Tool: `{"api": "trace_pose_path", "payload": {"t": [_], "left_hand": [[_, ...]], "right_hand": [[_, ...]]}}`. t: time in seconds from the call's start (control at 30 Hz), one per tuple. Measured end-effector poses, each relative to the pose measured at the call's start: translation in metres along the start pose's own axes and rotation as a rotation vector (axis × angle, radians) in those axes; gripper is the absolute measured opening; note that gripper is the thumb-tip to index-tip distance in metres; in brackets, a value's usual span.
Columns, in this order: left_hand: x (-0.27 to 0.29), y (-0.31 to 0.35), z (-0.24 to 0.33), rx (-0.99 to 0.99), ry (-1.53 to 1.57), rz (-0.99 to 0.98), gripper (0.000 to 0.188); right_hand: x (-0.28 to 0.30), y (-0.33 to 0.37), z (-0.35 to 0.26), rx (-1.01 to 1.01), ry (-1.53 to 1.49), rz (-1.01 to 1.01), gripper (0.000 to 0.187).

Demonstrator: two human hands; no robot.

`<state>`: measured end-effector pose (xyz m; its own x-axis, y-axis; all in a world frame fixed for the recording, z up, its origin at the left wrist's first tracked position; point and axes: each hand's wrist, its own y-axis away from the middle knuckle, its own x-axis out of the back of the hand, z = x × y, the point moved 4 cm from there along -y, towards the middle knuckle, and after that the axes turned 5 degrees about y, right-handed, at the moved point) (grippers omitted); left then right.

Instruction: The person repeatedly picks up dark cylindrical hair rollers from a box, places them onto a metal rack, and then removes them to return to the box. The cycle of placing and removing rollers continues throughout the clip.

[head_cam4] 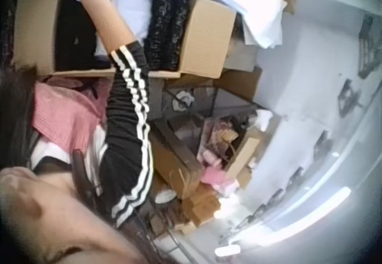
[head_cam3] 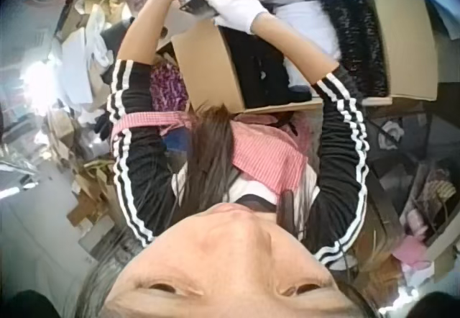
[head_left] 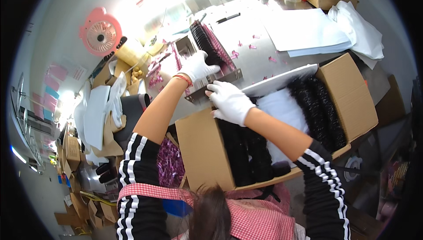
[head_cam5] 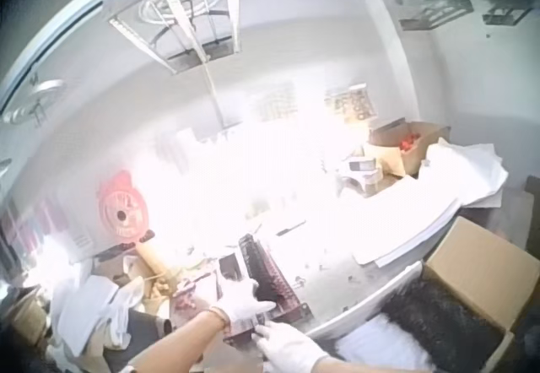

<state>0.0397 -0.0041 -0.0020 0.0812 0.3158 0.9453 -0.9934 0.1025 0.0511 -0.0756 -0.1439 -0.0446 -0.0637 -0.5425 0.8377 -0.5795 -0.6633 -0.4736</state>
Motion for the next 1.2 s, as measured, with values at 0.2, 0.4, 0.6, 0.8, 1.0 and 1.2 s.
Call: {"api": "trace_pose_path", "payload": {"t": [0.2, 0.4, 0.6, 0.8, 1.0, 1.2], "left_hand": [[-0.014, -0.019, 0.021, 0.008, -0.044, -0.185, 0.086], [-0.045, -0.024, 0.052, 0.277, 0.489, -0.269, 0.027], [-0.007, -0.006, 0.035, 0.085, -0.351, -0.100, 0.028], [0.007, 0.049, 0.045, -0.019, 0.070, -0.406, 0.040], [0.039, 0.043, 0.031, -0.041, 0.622, -0.859, 0.031], [0.057, -0.035, 0.001, -0.086, 0.399, -0.326, 0.032]], "right_hand": [[-0.012, -0.011, 0.000, -0.101, 0.041, -0.161, 0.053], [0.000, -0.021, -0.001, -0.177, -0.007, -0.302, 0.058], [-0.012, -0.008, 0.027, -0.019, -0.185, -0.047, 0.058], [0.022, -0.028, 0.022, -0.362, -0.372, 0.410, 0.104], [0.015, -0.042, 0.048, -0.526, -0.610, 0.220, 0.061], [-0.013, -0.044, 0.079, -0.697, -1.008, 0.319, 0.040]]}}
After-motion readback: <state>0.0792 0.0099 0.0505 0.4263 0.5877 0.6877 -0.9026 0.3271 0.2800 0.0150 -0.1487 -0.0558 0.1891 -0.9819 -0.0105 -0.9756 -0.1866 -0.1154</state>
